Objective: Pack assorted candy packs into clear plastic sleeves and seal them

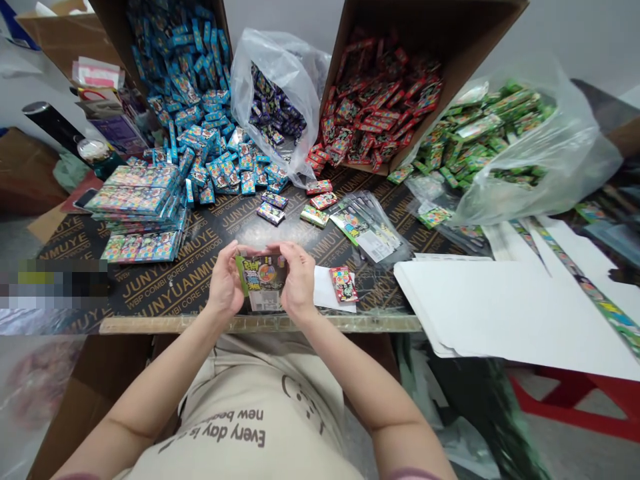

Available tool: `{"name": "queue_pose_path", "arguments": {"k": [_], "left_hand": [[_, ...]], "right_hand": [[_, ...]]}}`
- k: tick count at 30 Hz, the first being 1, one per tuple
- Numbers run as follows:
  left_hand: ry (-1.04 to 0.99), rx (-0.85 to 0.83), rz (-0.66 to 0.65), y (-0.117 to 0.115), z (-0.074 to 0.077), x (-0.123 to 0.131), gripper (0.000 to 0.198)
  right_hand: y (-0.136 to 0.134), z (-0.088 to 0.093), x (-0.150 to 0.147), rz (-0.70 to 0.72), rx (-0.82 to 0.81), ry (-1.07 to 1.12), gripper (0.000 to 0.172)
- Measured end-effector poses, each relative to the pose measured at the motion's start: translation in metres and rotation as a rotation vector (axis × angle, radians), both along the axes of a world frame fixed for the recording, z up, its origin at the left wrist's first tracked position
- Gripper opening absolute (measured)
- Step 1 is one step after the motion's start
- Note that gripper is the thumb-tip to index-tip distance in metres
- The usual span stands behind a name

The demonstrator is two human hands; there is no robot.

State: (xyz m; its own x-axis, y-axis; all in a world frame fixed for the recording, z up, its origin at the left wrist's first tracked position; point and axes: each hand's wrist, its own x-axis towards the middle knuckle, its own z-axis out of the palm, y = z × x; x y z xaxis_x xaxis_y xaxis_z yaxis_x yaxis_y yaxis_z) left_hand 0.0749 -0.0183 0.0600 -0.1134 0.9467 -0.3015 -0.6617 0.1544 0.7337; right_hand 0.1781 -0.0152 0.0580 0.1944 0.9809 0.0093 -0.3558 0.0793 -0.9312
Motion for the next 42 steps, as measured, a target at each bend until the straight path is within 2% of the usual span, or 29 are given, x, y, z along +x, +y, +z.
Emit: {"name": "queue_pose_path", "arguments": {"k": [4,9,11,14,16,17,18,20,23,25,27,31,35,39,42], "left_hand": [[0.077,0.082,-0.003,0.002,-0.005,-0.002,0.025],[0.293,0.226,-0.052,0.003,-0.009,-0.016,0.011],[0.500,0.356,-0.055,0.002,-0.005,-0.028,0.010],[0.865,0.680,-0.104,0.000,0.004,-0.044,0.009],[1.015,0.857,-0.146,-0.003,0.012,-0.050,0.014],[1.054,0.894,-0.154,-0.004,0.015,-0.052,0.015],[1.076,0.888,-0.159,-0.004,0.018,-0.053,0.013],[1.061,0.755,-0.169,-0.005,0.024,-0.053,0.007],[0.911,0.481,-0.221,-0.001,0.032,-0.051,0.016],[0.835,0.401,-0.272,0.002,0.037,-0.050,0.016],[0.854,0.429,-0.308,0.005,0.040,-0.050,0.009],[1.055,0.636,-0.304,0.001,0.039,-0.050,0.007],[1.243,0.800,-0.282,-0.010,0.029,-0.054,0.004],[1.228,0.835,-0.339,-0.013,0.022,-0.057,0.009],[1.179,0.767,-0.296,-0.011,0.021,-0.060,0.009]], "right_hand": [[0.001,0.001,0.002,0.065,-0.021,0.032,0.014],[0.004,-0.012,0.015,0.118,0.036,-0.029,0.009],[0.003,-0.015,0.026,0.127,0.132,-0.166,0.011],[-0.001,-0.016,0.044,0.151,0.352,-0.432,0.015],[-0.004,-0.013,0.053,0.211,0.489,-0.552,0.017],[-0.005,-0.011,0.055,0.239,0.525,-0.584,0.019],[-0.006,-0.009,0.056,0.258,0.536,-0.602,0.020],[-0.007,-0.002,0.055,0.245,0.492,-0.612,0.018],[-0.008,0.009,0.048,0.229,0.342,-0.592,0.013],[-0.007,0.015,0.044,0.248,0.255,-0.566,0.011],[-0.006,0.020,0.041,0.272,0.217,-0.552,0.008],[-0.005,0.020,0.046,0.309,0.217,-0.575,0.008],[-0.014,0.005,0.056,0.277,0.383,-0.633,0.015],[-0.021,-0.013,0.059,0.161,0.566,-0.674,0.028],[-0.020,-0.021,0.058,0.186,0.476,-0.657,0.027]]}}
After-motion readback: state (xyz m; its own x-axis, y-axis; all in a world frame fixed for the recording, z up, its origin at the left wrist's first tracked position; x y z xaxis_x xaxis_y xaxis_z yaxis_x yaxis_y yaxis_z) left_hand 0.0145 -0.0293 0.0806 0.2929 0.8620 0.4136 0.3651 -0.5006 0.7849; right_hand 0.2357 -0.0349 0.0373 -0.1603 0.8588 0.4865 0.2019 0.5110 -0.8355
